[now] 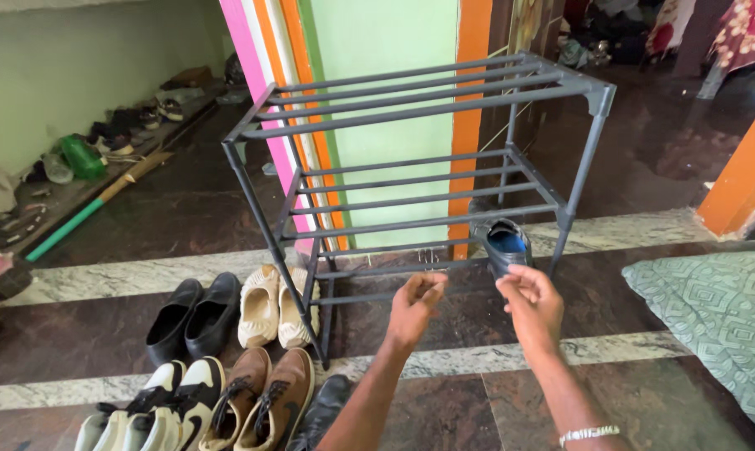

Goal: The person cleans a shoe using a cloth, wiping the upper and the side of the sole while holding it by hand.

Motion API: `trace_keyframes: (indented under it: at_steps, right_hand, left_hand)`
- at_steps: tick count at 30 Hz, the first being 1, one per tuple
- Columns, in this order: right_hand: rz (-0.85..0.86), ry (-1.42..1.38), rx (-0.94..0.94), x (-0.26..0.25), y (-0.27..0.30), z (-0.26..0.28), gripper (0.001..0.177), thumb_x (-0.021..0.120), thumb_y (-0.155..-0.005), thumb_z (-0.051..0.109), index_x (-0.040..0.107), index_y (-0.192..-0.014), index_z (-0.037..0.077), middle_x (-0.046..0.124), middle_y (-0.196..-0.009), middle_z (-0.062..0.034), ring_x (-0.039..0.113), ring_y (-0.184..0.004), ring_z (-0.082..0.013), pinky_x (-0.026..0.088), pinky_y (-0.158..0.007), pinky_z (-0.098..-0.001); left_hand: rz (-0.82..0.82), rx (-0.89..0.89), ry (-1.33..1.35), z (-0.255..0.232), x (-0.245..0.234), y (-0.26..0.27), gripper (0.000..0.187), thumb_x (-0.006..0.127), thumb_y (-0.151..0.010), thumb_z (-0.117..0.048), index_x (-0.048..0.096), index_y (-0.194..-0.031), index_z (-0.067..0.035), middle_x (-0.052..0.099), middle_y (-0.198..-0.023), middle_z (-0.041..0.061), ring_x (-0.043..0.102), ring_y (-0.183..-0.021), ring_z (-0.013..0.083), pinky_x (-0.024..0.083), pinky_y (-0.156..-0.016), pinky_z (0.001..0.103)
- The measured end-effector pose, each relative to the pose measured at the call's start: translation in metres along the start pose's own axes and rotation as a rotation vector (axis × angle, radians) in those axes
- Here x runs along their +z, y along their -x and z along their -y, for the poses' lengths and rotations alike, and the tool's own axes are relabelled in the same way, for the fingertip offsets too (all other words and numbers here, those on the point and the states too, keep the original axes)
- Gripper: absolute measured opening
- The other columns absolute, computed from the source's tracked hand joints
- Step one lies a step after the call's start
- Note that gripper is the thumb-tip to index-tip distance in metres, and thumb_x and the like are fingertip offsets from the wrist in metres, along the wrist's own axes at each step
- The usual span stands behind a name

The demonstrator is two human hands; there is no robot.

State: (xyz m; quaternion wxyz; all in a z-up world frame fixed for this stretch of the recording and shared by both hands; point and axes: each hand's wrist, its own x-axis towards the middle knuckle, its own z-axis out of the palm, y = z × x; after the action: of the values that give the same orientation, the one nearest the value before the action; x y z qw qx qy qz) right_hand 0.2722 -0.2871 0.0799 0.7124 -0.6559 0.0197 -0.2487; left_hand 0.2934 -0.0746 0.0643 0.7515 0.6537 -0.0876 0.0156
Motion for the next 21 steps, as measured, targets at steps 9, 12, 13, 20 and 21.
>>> trace_keyframes:
  at_steps: [9,12,13,20,21]
  right_hand:
    - [0.023,-0.039,0.143,0.01,0.076,0.019,0.036,0.078,-0.085,0.01,0.068,-0.119,0.004,0.071,-0.092,-0.0041,0.061,-0.076,-0.0089,0.048,-0.061,-0.0256]
    - [0.045,-0.04,0.184,0.013,0.096,0.028,0.039,0.079,-0.083,0.011,0.067,-0.119,0.004,0.071,-0.093,-0.0041,0.061,-0.076,-0.0093,0.049,-0.06,-0.0263]
    - [0.048,-0.041,0.185,0.016,0.104,0.03,0.039,0.079,-0.083,0.011,0.067,-0.119,0.004,0.071,-0.093,-0.0041,0.061,-0.076,-0.0093,0.049,-0.06,-0.0263]
    - [0.127,-0.047,0.238,0.046,0.164,0.042,0.038,0.078,-0.083,0.012,0.066,-0.118,0.004,0.072,-0.094,-0.0027,0.061,-0.075,-0.0088,0.049,-0.06,-0.0246]
    - [0.146,-0.016,0.258,0.049,0.173,0.043,0.038,0.078,-0.084,0.012,0.066,-0.119,0.004,0.072,-0.092,-0.0038,0.061,-0.074,-0.0095,0.05,-0.06,-0.0251]
  left_hand:
    - [-0.039,0.027,-0.049,-0.022,-0.047,0.083,0.023,0.068,-0.096,-0.024,0.073,-0.113,-0.009,0.066,-0.096,0.0,0.061,-0.089,0.0116,0.054,-0.073,0.029]
    - [-0.083,0.023,-0.095,-0.026,-0.06,0.111,0.023,0.068,-0.091,-0.022,0.073,-0.109,-0.009,0.069,-0.098,-0.001,0.063,-0.09,0.0105,0.056,-0.071,0.03]
    - [-0.086,0.022,-0.096,-0.026,-0.066,0.12,0.023,0.068,-0.091,-0.022,0.073,-0.109,-0.009,0.069,-0.098,-0.001,0.063,-0.09,0.0105,0.056,-0.071,0.03]
    - [-0.096,-0.031,-0.053,-0.025,-0.117,0.199,0.024,0.067,-0.092,-0.022,0.071,-0.112,-0.008,0.069,-0.1,0.0,0.066,-0.09,0.0104,0.056,-0.072,0.029]
    - [-0.122,-0.066,-0.098,-0.025,-0.123,0.21,0.024,0.067,-0.092,-0.022,0.071,-0.11,-0.007,0.072,-0.102,0.0,0.067,-0.091,0.0098,0.055,-0.071,0.028]
